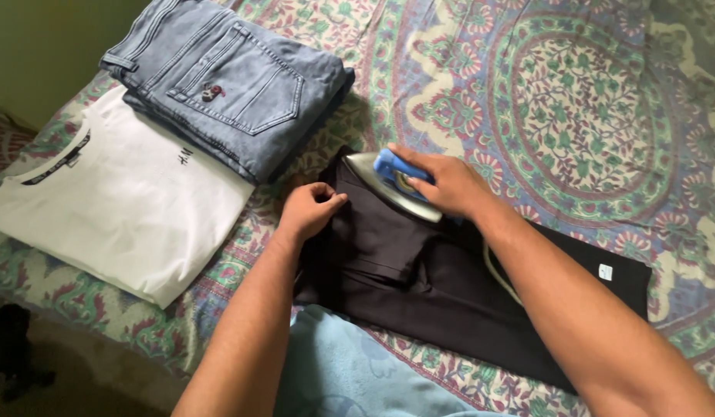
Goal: The person irons and folds a black shirt and beige shorts on a bed.
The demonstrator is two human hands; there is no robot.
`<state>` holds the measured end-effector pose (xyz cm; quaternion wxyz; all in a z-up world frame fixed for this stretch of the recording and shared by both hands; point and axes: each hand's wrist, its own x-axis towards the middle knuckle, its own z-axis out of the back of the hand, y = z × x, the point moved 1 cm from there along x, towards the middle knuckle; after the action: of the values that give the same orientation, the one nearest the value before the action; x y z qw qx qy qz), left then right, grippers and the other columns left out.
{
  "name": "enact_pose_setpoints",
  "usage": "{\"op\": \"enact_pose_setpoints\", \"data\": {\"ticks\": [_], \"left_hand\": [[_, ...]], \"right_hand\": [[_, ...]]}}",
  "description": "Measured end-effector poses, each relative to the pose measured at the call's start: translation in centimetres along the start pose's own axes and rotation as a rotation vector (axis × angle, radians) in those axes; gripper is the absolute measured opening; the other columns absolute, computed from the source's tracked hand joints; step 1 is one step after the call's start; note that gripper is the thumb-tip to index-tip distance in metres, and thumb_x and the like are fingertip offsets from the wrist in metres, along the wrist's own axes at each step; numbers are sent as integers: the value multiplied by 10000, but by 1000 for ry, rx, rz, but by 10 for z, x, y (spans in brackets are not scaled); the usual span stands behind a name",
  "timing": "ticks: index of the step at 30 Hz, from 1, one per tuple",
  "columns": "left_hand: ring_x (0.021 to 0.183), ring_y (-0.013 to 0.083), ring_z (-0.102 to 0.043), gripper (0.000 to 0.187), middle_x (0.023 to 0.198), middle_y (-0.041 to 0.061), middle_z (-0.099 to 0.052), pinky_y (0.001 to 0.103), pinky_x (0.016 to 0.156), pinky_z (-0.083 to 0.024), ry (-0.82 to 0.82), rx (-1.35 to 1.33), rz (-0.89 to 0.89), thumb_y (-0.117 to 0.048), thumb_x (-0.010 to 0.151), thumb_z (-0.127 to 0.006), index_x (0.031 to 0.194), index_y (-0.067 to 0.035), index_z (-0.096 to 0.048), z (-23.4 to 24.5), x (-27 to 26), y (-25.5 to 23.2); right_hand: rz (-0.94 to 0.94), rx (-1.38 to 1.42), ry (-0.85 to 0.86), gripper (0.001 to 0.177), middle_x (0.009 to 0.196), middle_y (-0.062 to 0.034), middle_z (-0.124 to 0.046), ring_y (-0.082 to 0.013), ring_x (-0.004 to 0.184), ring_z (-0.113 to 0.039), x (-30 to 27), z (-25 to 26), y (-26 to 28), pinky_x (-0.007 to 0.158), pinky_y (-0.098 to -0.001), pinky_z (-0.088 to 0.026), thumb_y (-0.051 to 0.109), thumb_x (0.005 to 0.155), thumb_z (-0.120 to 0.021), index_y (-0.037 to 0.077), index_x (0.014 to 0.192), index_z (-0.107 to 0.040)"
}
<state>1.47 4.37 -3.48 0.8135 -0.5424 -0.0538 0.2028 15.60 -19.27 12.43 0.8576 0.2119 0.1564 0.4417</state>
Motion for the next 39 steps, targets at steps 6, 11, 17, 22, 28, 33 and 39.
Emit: {"op": "enact_pose_setpoints", "data": {"ticks": [6,11,17,22,28,33,39], "left_hand": [[708,156,-682,373,751,81,-736,325,718,-547,23,33,23,-411,802,-792,837,-42,-744,-1,3,0],[724,158,-691,364,772,86,-739,330,730,-549,47,70,11,-404,801,-786,865,-48,-748,0,8,8],[730,166,-669,357,764,83,-727,336,730,-546,65,41,40,-389,792,-793,864,-43,-739,2,7,7],[728,171,-674,356,761,85,-719,338,728,-546,50,72,41,-386,775,-799,868,-47,-744,1,7,8],[734,171,-691,327,780,80,-730,344,730,-553,39,149,14,-354,763,-779,874,-48,-746,-1,15,19],[727,167,-691,317,777,81,-736,334,721,-553,37,140,15,-346,761,-772,876,-51,-750,1,16,21],[707,165,-670,303,770,78,-730,331,695,-544,63,155,41,-338,778,-772,887,-56,-750,3,16,24]], "right_hand": [[-16,22,24,675,1215,-124,-726,-338,1031,-720,17,-4,20,889,-425,-552,240,939,-665,429,1540,-423],[41,119,84,685,1336,-83,-693,-299,1086,-725,-4,0,3,947,-388,-545,222,915,-679,406,1526,-430],[-52,140,116,691,1325,-56,-713,-273,1086,-741,-32,-2,-8,981,-376,-544,224,901,-678,426,1516,-439],[-192,-76,30,676,1248,-102,-718,-369,1070,-697,-18,-7,17,944,-462,-544,326,937,-648,510,1533,-388],[-365,-106,17,698,1136,-144,-704,-369,1044,-687,-22,-5,30,907,-493,-538,337,943,-619,542,1538,-317],[-460,-123,-30,694,1141,-165,-703,-378,1039,-696,-67,4,-5,900,-491,-551,329,954,-619,531,1548,-322],[-476,-142,-178,715,1125,-223,-706,-445,1003,-680,-154,17,-69,857,-526,-538,280,935,-626,445,1570,-342]]}}
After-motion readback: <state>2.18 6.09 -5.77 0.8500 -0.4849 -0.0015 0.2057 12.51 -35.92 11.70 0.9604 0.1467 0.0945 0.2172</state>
